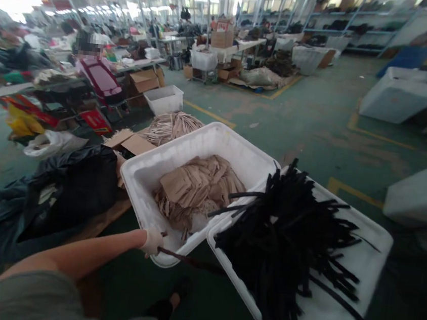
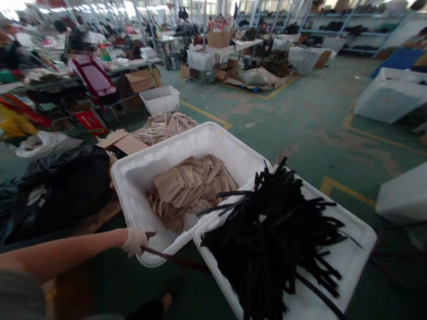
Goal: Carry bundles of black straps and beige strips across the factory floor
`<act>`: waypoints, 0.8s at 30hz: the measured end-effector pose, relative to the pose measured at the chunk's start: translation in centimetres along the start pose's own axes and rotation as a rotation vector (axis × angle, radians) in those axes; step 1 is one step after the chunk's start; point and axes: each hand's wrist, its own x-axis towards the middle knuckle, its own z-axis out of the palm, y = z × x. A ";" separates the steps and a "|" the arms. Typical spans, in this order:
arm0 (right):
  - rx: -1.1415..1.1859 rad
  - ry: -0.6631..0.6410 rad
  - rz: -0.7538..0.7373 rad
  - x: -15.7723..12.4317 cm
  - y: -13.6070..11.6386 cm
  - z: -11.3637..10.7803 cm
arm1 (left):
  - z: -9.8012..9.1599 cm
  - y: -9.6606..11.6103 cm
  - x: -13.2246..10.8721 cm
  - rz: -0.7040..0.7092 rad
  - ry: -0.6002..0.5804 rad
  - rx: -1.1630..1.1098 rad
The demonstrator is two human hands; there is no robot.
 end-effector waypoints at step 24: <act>-0.075 0.249 0.035 -4.7 -5.1 -1.0 | -2.5 17.2 18.3 0.237 0.759 -0.048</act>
